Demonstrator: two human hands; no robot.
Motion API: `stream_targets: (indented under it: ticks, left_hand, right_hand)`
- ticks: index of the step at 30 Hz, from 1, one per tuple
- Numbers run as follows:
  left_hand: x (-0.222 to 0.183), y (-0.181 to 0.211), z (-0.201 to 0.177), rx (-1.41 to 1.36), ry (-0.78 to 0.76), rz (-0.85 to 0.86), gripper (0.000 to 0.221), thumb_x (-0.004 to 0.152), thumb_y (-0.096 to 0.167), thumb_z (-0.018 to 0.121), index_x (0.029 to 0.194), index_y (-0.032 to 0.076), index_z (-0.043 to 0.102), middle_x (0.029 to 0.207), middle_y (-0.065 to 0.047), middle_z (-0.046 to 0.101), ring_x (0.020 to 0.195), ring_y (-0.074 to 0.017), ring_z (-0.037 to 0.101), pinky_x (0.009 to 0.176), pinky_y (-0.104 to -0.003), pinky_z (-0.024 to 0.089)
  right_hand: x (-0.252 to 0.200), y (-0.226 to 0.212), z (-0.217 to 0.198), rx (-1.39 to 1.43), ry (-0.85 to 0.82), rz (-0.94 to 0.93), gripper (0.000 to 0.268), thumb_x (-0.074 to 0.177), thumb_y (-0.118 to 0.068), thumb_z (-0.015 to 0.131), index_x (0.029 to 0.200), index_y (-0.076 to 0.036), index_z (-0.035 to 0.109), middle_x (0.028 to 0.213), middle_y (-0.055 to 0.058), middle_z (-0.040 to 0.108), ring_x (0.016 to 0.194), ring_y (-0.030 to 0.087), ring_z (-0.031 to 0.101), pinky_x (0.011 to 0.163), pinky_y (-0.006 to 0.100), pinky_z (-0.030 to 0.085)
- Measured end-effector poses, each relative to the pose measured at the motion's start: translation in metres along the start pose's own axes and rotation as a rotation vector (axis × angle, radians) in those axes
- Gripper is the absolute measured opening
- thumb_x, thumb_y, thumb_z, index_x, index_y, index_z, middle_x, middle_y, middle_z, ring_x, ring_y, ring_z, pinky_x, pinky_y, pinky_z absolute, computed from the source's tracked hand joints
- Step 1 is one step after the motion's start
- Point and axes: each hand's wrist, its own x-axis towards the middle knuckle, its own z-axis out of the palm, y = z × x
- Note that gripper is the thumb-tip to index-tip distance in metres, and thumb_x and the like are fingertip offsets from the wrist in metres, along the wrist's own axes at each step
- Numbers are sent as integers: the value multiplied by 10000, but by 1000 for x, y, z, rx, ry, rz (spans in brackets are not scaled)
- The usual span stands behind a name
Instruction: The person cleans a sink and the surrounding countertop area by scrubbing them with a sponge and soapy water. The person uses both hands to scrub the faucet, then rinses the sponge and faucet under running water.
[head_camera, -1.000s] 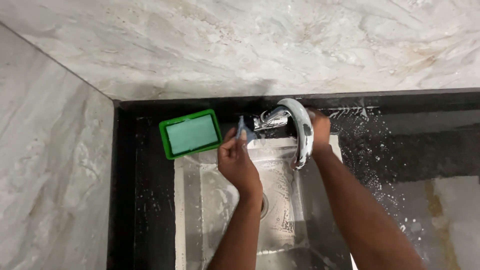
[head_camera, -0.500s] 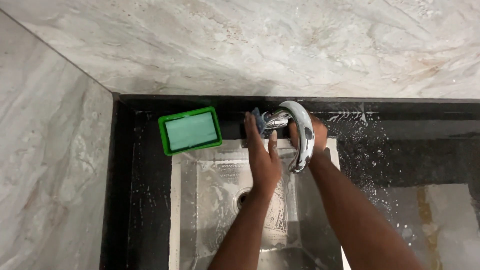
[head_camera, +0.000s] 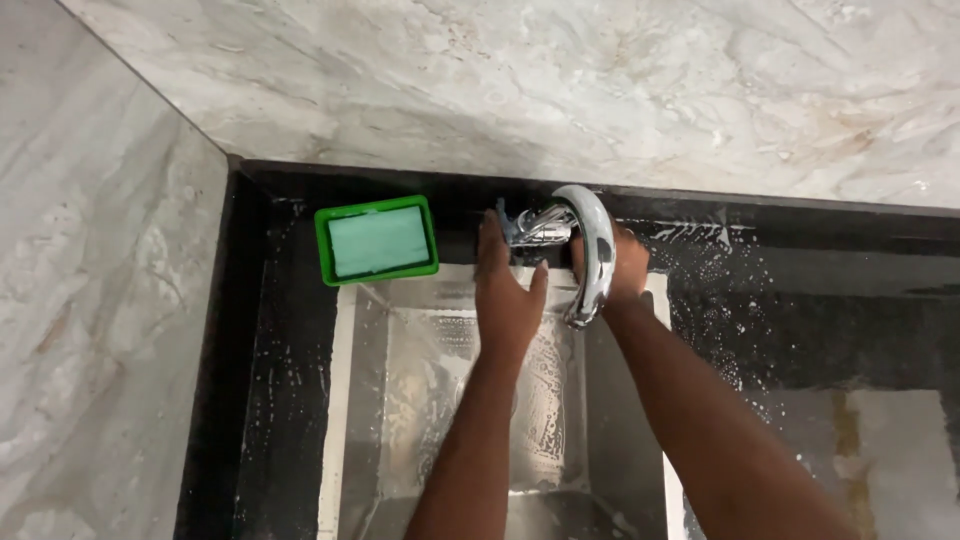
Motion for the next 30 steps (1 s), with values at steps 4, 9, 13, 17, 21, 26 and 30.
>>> stream_targets:
  ticks: [4,9,13,17,21,26,30]
  left_hand:
    - [-3,8,-3,13,-4,46,914,849,115,768,1593,-20,254,1651,-243,318,1535,-398,334,1245,-451,309]
    - [-6,3,-7,358,47,231,854,846,154,783,1563,-20,352,1639,-216,382,1517,-386,379,1245,-463,315]
    - [29,14,-9,405,-109,116,818,830,182,799,1542,25,429,1598,-159,462,1467,-378,426,1238,-454,341]
    - [3,24,19,280,-126,-15,1019,782,231,845,1562,-3,234,1603,-245,318,1486,-417,357,1223,-476,338]
    - [-39,32,73,-287,128,-20,1167,896,28,770,1601,-21,-158,1693,-259,-22,1565,-378,96,1236,-489,154]
    - [-13,70,70,-1526,297,-379,782,1003,63,602,1665,75,185,1538,-160,475,1260,-215,525,1071,-358,420]
    - [-8,54,63,-1548,395,-390,433,1037,-1,640,1448,-28,505,1307,-163,580,1165,-235,588,989,-369,510]
  right_hand:
    - [1,-11,-13,14,19,-37,311,838,-276,690,1075,-75,676,817,221,711,735,436,704,658,533,569]
    - [2,1,-8,-6,-7,-97,386,825,-325,752,1112,-99,630,803,191,713,747,415,703,626,532,556]
    - [1,10,-2,-14,-9,-134,398,846,-307,737,1161,-96,615,858,180,720,779,398,706,646,516,561]
    - [1,4,-12,-35,-20,-144,494,784,-289,733,1216,-81,613,859,193,721,780,401,706,642,518,562]
    - [2,24,14,-27,-5,-123,486,839,-280,702,1275,-84,612,867,207,718,787,408,710,649,522,568]
    - [1,20,7,9,-21,-87,413,922,-286,684,1283,-94,624,858,213,716,778,414,707,670,531,563]
    - [-2,22,7,23,4,-113,439,895,-262,678,1285,-70,619,840,216,710,750,406,708,657,517,569]
